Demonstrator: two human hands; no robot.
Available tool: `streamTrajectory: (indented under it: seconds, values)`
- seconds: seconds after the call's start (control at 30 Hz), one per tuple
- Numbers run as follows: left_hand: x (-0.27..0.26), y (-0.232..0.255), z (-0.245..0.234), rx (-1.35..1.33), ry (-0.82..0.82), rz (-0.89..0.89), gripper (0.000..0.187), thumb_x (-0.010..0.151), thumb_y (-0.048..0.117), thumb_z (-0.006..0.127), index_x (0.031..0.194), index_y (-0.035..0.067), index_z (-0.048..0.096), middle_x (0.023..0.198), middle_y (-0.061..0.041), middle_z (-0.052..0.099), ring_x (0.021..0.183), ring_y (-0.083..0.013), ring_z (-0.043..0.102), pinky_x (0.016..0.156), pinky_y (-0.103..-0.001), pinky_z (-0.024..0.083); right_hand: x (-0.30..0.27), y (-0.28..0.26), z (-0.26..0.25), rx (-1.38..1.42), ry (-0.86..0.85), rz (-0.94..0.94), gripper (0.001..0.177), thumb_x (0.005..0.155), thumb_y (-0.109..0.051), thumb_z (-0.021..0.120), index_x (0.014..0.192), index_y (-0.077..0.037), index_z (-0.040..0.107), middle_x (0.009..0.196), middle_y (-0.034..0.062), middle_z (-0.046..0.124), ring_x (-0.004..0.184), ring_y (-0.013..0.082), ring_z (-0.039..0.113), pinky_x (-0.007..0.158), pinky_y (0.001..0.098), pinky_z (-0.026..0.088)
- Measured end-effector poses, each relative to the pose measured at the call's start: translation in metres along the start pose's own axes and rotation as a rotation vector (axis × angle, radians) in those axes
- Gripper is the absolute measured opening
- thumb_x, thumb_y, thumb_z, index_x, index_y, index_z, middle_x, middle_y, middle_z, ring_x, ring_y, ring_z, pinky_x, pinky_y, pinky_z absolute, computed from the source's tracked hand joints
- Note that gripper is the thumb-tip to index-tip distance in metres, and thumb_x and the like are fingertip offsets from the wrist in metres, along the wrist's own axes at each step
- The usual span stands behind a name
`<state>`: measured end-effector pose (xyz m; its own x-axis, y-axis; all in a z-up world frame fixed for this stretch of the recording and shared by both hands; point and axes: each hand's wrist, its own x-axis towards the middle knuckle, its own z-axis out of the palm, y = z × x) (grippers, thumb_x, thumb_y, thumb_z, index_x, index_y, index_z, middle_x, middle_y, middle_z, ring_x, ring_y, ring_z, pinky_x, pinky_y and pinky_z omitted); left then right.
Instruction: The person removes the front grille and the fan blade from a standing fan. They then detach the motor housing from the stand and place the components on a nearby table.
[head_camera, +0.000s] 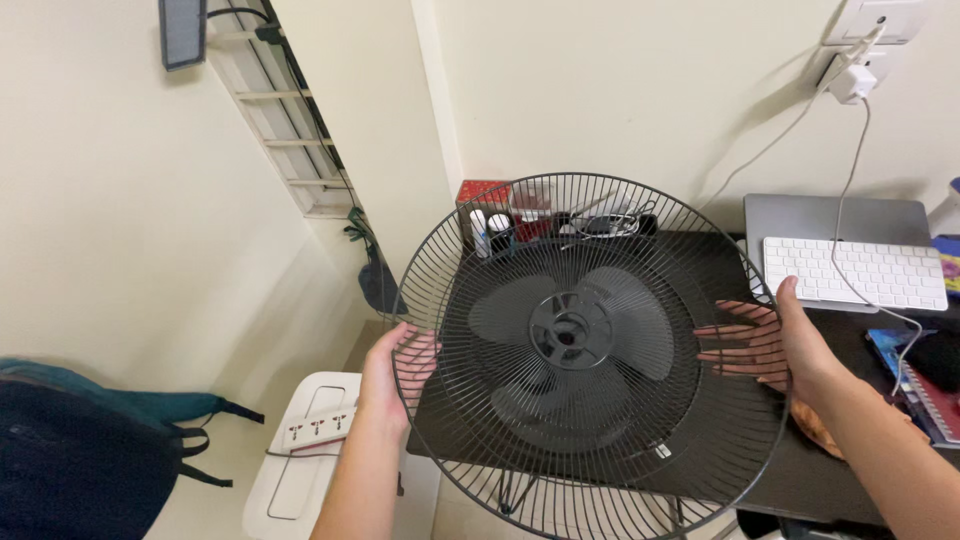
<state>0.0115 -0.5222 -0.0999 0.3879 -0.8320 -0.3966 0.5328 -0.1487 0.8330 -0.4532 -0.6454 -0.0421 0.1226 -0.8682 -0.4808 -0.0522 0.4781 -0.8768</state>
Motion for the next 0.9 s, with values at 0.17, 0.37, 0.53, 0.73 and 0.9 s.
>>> streamTrajectory:
  seconds: [0.17, 0.37, 0.53, 0.73, 0.9]
  values:
    - [0.025, -0.016, 0.001, 0.039, 0.037, -0.029, 0.040, 0.091, 0.043, 0.062, 0.098, 0.006, 0.078, 0.094, -0.008, 0.080, 0.081, -0.0169, 0.071, 0.081, -0.029, 0.055, 0.033, 0.014, -0.012, 0.058, -0.056, 0.037, 0.096, 0.095, -0.076, 0.002, 0.141, -0.006, 0.050, 0.128, 0.0252, 0.066, 0.115, 0.0446, 0.066, 0.098, 0.0525, 0.052]
    - [0.059, -0.038, -0.004, 0.119, 0.046, -0.045, 0.039, 0.091, 0.043, 0.064, 0.099, 0.008, 0.080, 0.092, -0.006, 0.079, 0.075, -0.0143, 0.069, 0.073, -0.027, 0.054, 0.070, 0.035, -0.021, 0.022, -0.032, 0.068, 0.096, 0.096, -0.077, 0.004, 0.143, -0.007, 0.050, 0.128, 0.0260, 0.068, 0.111, 0.0449, 0.068, 0.096, 0.0510, 0.054]
    - [0.086, -0.050, -0.005, 0.145, 0.061, -0.075, 0.037, 0.091, 0.042, 0.065, 0.100, 0.010, 0.080, 0.092, -0.003, 0.079, 0.072, -0.0114, 0.069, 0.069, -0.026, 0.055, 0.089, 0.049, -0.021, -0.018, 0.002, 0.073, 0.096, 0.095, -0.077, 0.004, 0.142, -0.009, 0.053, 0.127, 0.0232, 0.070, 0.111, 0.0415, 0.070, 0.096, 0.0489, 0.056]
    - [0.127, -0.062, -0.003, 0.188, 0.054, -0.072, 0.035, 0.092, 0.041, 0.065, 0.102, 0.010, 0.078, 0.090, -0.004, 0.078, 0.073, -0.0134, 0.069, 0.069, -0.028, 0.055, 0.119, 0.065, -0.014, 0.000, 0.077, 0.111, 0.094, 0.097, -0.076, 0.006, 0.143, -0.011, 0.054, 0.125, 0.0197, 0.071, 0.109, 0.0390, 0.070, 0.095, 0.0474, 0.056]
    - [0.151, -0.067, 0.001, 0.208, 0.074, -0.059, 0.035, 0.094, 0.041, 0.065, 0.106, 0.010, 0.076, 0.095, -0.005, 0.078, 0.077, -0.0151, 0.069, 0.069, -0.029, 0.055, 0.143, 0.082, -0.013, -0.034, 0.106, 0.096, 0.093, 0.095, -0.076, 0.007, 0.144, -0.012, 0.053, 0.122, 0.0191, 0.072, 0.107, 0.0381, 0.072, 0.094, 0.0482, 0.058]
